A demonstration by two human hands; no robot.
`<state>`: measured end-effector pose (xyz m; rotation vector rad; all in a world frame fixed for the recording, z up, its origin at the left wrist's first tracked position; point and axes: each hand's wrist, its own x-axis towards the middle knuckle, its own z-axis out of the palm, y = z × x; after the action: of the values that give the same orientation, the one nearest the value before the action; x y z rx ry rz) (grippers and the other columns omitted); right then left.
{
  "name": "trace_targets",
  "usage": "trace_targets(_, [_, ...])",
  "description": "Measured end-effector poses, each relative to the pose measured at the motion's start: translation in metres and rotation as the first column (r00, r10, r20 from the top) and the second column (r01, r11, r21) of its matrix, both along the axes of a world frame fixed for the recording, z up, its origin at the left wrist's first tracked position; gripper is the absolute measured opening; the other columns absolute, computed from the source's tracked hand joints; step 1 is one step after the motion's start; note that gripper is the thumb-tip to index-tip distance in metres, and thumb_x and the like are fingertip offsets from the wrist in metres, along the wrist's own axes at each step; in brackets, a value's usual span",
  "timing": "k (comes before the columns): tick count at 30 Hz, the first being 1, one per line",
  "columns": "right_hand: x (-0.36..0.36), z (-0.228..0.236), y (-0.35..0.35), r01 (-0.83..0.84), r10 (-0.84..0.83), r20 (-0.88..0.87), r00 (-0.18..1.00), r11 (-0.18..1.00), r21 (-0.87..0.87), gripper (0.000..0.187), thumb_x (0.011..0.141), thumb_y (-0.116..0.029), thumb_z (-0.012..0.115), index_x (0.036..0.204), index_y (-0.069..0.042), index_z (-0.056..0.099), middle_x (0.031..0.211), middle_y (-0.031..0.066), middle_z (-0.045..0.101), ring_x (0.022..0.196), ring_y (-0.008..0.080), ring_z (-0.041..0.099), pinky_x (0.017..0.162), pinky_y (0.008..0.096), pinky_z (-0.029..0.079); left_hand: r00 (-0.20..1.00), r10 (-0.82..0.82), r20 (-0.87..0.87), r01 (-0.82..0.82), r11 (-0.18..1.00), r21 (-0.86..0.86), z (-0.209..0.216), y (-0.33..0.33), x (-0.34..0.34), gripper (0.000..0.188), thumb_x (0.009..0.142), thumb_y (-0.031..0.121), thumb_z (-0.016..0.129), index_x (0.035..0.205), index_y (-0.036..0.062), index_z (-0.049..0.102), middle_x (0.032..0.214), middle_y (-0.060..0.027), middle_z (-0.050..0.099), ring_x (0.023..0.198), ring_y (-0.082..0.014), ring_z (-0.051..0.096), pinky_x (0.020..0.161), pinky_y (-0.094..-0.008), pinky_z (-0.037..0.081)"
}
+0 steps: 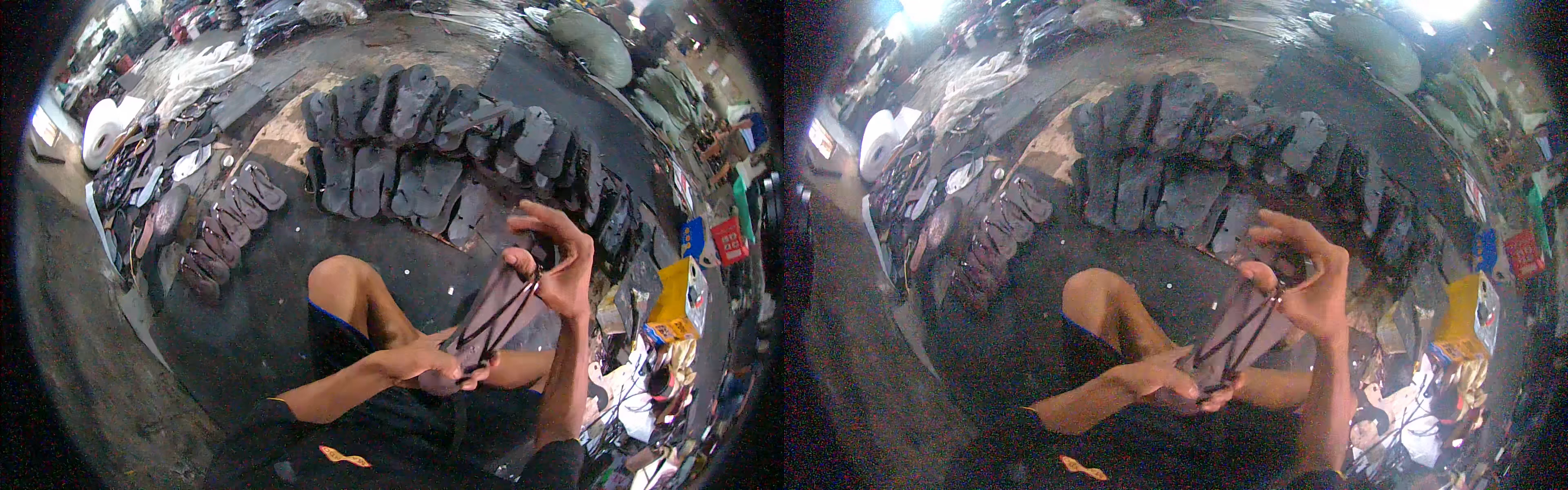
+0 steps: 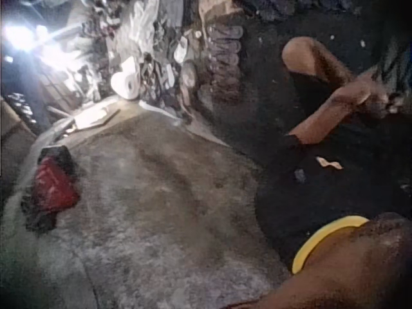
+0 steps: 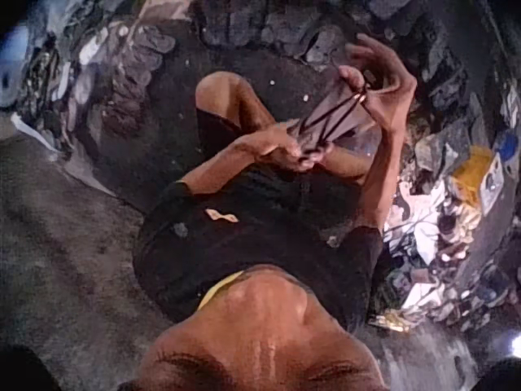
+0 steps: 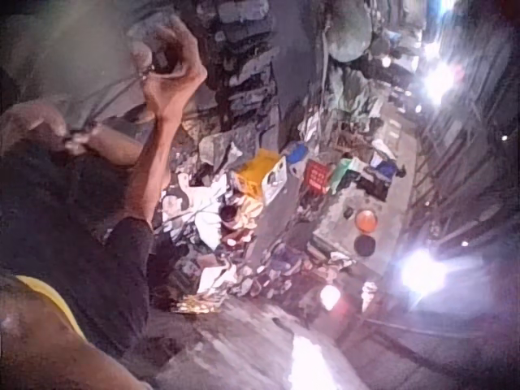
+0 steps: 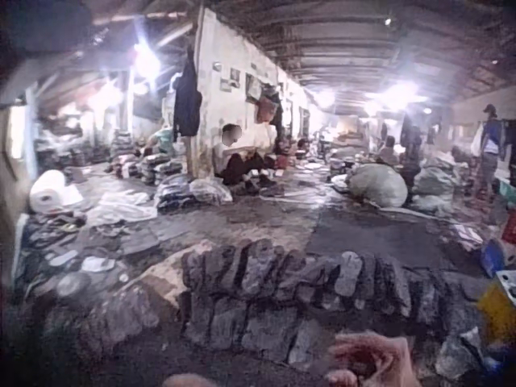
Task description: The person repeatedly places a dark flip-flop onto a wooden shoe last, adjusts the strap, and removes it. This cycle is performed multiple times with the same flip-flop and last.
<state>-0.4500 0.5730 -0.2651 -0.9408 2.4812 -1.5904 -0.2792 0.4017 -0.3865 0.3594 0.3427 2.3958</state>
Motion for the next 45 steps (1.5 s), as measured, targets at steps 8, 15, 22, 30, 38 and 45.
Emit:
trace_targets(8, [-0.066, -0.121, -0.101, -0.018, 0.114, -0.276, 0.955, 0.945, 0.327, 0.109, 0.066, -0.030, 0.101, 0.159, -0.012, 0.047, 0.164, 0.0146, 0.048, 0.151, 0.0356, 0.045, 0.119, 0.0622, 0.041, 0.356, 0.825, -0.438, -0.551, -0.194, -0.812, 0.029, -0.204, 0.043, 0.046, 0.099, 0.012, 0.078, 0.138, -0.0032, 0.060, 0.124, -0.0129, 0.072, 0.112, -0.0229, 0.071, 0.099, -0.0390, 0.058])
trace_targets(15, [-0.080, -0.259, -0.128, 0.166, 0.192, -0.460, 0.867, 0.758, 0.630, 0.079, 0.079, -0.008, 0.086, 0.151, -0.019, 0.057, 0.161, 0.0076, 0.050, 0.153, 0.0363, 0.041, 0.122, 0.0534, 0.040, -0.249, 0.968, -0.030, -0.657, -0.191, -0.730, -0.131, -0.402, -0.008, 0.052, 0.100, 0.003, 0.076, 0.145, -0.0036, 0.051, 0.133, -0.0147, 0.066, 0.118, -0.0334, 0.069, 0.103, -0.0584, 0.064])
trace_targets(22, [-0.048, -0.149, -0.087, 0.328, -0.270, -0.409, 0.872, 0.942, 0.077, 0.042, 0.099, -0.005, 0.071, 0.140, -0.008, 0.068, 0.145, 0.0098, 0.066, 0.136, 0.0316, 0.060, 0.117, 0.0450, 0.047, 0.000, 0.894, -0.449, -0.314, -0.426, -0.849, -0.222, -0.434, 0.003, 0.059, 0.104, 0.009, 0.071, 0.157, 0.0025, 0.045, 0.142, -0.0190, 0.063, 0.129, -0.0358, 0.065, 0.109, -0.0497, 0.058])
trace_targets(30, [0.103, -0.120, -0.009, 0.447, 0.087, 0.737, 0.670, 0.746, -0.494, 0.058, 0.093, -0.011, 0.082, 0.146, -0.007, 0.057, 0.120, 0.0080, 0.070, 0.100, 0.0208, 0.070, 0.088, 0.0388, 0.064, 0.327, 0.861, -0.389, -0.892, 0.146, -0.428, 0.026, -0.159, -0.003, 0.102, 0.092, 0.031, 0.082, 0.170, 0.0017, 0.022, 0.170, -0.0241, 0.039, 0.156, -0.0371, 0.041, 0.130, -0.0511, 0.034])
trace_targets(38, [0.162, -0.163, 0.004, 0.286, 0.012, 0.679, 0.734, 0.902, -0.324, 0.039, 0.100, -0.001, 0.072, 0.137, -0.004, 0.061, 0.133, 0.0067, 0.066, 0.121, 0.0188, 0.064, 0.103, 0.0356, 0.053, 0.442, 0.467, -0.766, -0.884, 0.084, -0.459, 0.081, -0.055, 0.000, 0.044, 0.086, 0.013, 0.085, 0.128, 0.0043, 0.075, 0.150, -0.0204, 0.063, 0.127, -0.0287, 0.069, 0.103, -0.0432, 0.058])
trace_targets(45, [0.147, -0.026, 0.050, 0.062, -0.086, -0.116, 0.990, 0.978, -0.200, 0.045, 0.083, -0.001, 0.080, 0.126, 0.003, 0.068, 0.129, 0.0205, 0.072, 0.129, 0.0343, 0.068, 0.110, 0.0427, 0.052, 0.128, 0.017, -0.992, -0.992, 0.011, -0.128, 0.084, -0.011, 0.002, 0.042, 0.079, 0.004, 0.083, 0.120, 0.0035, 0.078, 0.131, -0.0155, 0.074, 0.126, -0.0335, 0.071, 0.111, -0.0513, 0.053])
